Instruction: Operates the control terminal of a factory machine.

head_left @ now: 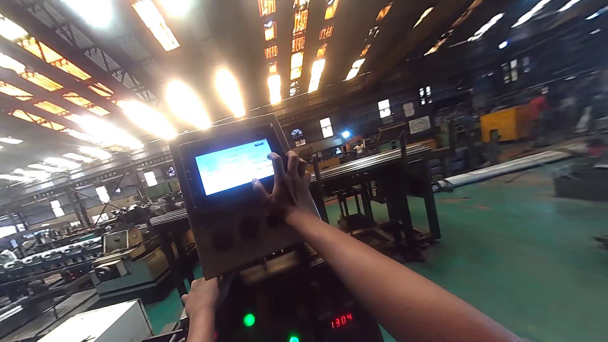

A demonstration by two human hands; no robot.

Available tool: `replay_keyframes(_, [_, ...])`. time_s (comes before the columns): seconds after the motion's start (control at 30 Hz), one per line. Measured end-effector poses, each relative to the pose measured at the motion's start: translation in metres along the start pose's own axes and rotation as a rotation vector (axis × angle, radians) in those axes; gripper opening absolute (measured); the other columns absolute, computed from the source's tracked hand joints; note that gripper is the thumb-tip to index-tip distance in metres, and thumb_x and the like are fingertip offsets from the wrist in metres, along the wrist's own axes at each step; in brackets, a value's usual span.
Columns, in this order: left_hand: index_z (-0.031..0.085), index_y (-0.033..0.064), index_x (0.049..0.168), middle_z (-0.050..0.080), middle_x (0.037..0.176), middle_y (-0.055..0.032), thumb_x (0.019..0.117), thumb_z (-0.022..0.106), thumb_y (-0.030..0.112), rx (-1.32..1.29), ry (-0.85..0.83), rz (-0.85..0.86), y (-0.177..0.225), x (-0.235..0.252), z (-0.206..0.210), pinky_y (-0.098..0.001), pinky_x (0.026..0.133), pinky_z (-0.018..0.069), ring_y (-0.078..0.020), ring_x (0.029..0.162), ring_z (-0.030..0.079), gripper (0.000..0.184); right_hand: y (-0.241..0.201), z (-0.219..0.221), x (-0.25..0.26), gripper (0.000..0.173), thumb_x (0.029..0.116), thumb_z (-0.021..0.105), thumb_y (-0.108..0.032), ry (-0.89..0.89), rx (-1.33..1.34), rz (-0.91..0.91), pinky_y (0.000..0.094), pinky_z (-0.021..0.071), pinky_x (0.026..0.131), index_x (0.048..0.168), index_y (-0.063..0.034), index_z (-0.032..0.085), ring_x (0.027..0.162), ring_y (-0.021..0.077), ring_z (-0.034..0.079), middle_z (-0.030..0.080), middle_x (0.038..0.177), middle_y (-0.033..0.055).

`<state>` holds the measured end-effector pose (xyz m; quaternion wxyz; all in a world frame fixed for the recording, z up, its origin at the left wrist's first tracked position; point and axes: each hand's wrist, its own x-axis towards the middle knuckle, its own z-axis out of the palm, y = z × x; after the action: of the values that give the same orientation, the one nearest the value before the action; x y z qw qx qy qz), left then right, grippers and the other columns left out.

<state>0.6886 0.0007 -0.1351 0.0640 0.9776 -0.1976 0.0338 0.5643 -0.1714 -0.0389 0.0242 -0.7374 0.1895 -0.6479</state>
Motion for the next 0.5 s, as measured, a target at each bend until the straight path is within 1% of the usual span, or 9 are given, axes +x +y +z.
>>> replay_keyframes(0.03, [0.064,0.006,0.134,0.061,0.141,-0.0199,0.1053,0.051,0.05,-0.02,0.021,0.001,-0.0019,0.0032,0.0035,-0.0612,0.109,0.0412,-0.0371,0.138,0.053,0.054,0.0,-0.0003,-0.0001,0.069,0.0901,0.057,-0.06,-0.002,0.0,0.002,0.0575,0.0405,0.096,0.145,-0.0167,0.055,0.135,0.0417,0.044,0.045,0.148,0.0248])
replay_keyframes(0.1, [0.066,0.0038,0.133,0.062,0.139,-0.0214,0.1025,0.055,0.048,-0.029,0.069,0.015,-0.006,0.0121,0.0127,-0.0631,0.107,0.0419,-0.0397,0.135,0.054,0.054,-0.0003,-0.0007,-0.0006,0.069,0.09,0.056,-0.06,-0.007,0.0,0.005,0.0577,0.0403,0.096,0.144,-0.017,0.055,0.136,0.0414,0.044,0.044,0.149,0.0248])
replay_keyframes(0.17, [0.064,0.0046,0.134,0.059,0.143,-0.0202,0.106,0.053,0.043,-0.002,0.019,-0.001,-0.0016,0.006,0.0076,-0.0613,0.109,0.0417,-0.038,0.138,0.052,0.049,-0.0004,-0.0005,-0.0008,0.069,0.0906,0.055,-0.06,-0.008,-0.014,0.003,0.0573,0.0407,0.096,0.143,-0.0162,0.056,0.136,0.0416,0.044,0.045,0.148,0.0247])
replay_keyframes(0.2, [0.064,0.0058,0.134,0.059,0.144,-0.0186,0.1065,0.054,0.038,0.0,0.007,-0.015,-0.0001,0.0046,0.0075,-0.0608,0.109,0.0422,-0.0368,0.138,0.052,0.044,0.0,0.0,-0.0008,0.068,0.0906,0.055,-0.061,0.001,-0.024,0.001,0.0563,0.0409,0.095,0.142,-0.016,0.059,0.135,0.0412,0.045,0.046,0.147,0.0244])
replay_keyframes(0.23, [0.064,0.0064,0.133,0.059,0.144,-0.018,0.1062,0.055,0.037,-0.004,0.007,-0.021,0.0004,0.0041,0.008,-0.0612,0.108,0.0425,-0.0365,0.138,0.052,0.042,0.0001,-0.0007,-0.0008,0.067,0.0914,0.054,-0.061,-0.003,-0.031,-0.001,0.0563,0.041,0.095,0.141,-0.0159,0.06,0.135,0.0411,0.045,0.046,0.148,0.0246])
replay_keyframes(0.27, [0.065,0.0069,0.132,0.059,0.143,-0.0177,0.1057,0.055,0.039,-0.012,0.012,-0.023,0.0001,0.0039,0.0084,-0.0615,0.108,0.0426,-0.0362,0.137,0.053,0.042,0.0004,-0.0004,-0.0005,0.067,0.0919,0.052,-0.062,0.001,-0.034,-0.004,0.0558,0.0412,0.095,0.14,-0.0162,0.061,0.135,0.0407,0.045,0.047,0.147,0.0244])
replay_keyframes(0.33, [0.066,0.0073,0.13,0.06,0.143,-0.0177,0.1057,0.053,0.047,-0.02,0.014,-0.02,-0.001,0.0035,0.0073,-0.0615,0.108,0.0426,-0.0354,0.137,0.054,0.049,0.0016,0.0018,-0.0003,0.066,0.0924,0.051,-0.062,0.026,-0.022,-0.016,0.0563,0.0421,0.094,0.139,-0.0161,0.062,0.134,0.0412,0.046,0.048,0.145,0.0249])
replay_keyframes(0.4, [0.066,0.0072,0.131,0.059,0.143,-0.0178,0.1059,0.052,0.049,-0.008,0.005,-0.015,-0.001,0.003,0.0062,-0.0613,0.108,0.0428,-0.0355,0.137,0.053,0.05,0.002,0.0024,-0.0003,0.066,0.0922,0.053,-0.06,0.033,0.011,-0.019,0.0571,0.0413,0.094,0.14,-0.014,0.06,0.134,0.0425,0.045,0.047,0.146,0.0259])
replay_keyframes(0.5, [0.066,0.0071,0.13,0.059,0.143,-0.0175,0.1049,0.054,0.046,-0.015,0.015,-0.019,-0.0007,0.005,0.0093,-0.0614,0.108,0.0426,-0.0358,0.137,0.053,0.048,0.0022,0.001,-0.0009,0.07,0.091,0.055,-0.06,0.02,0.013,-0.013,0.0571,0.0418,0.094,0.144,-0.0137,0.056,0.133,0.0426,0.045,0.046,0.146,0.0253])
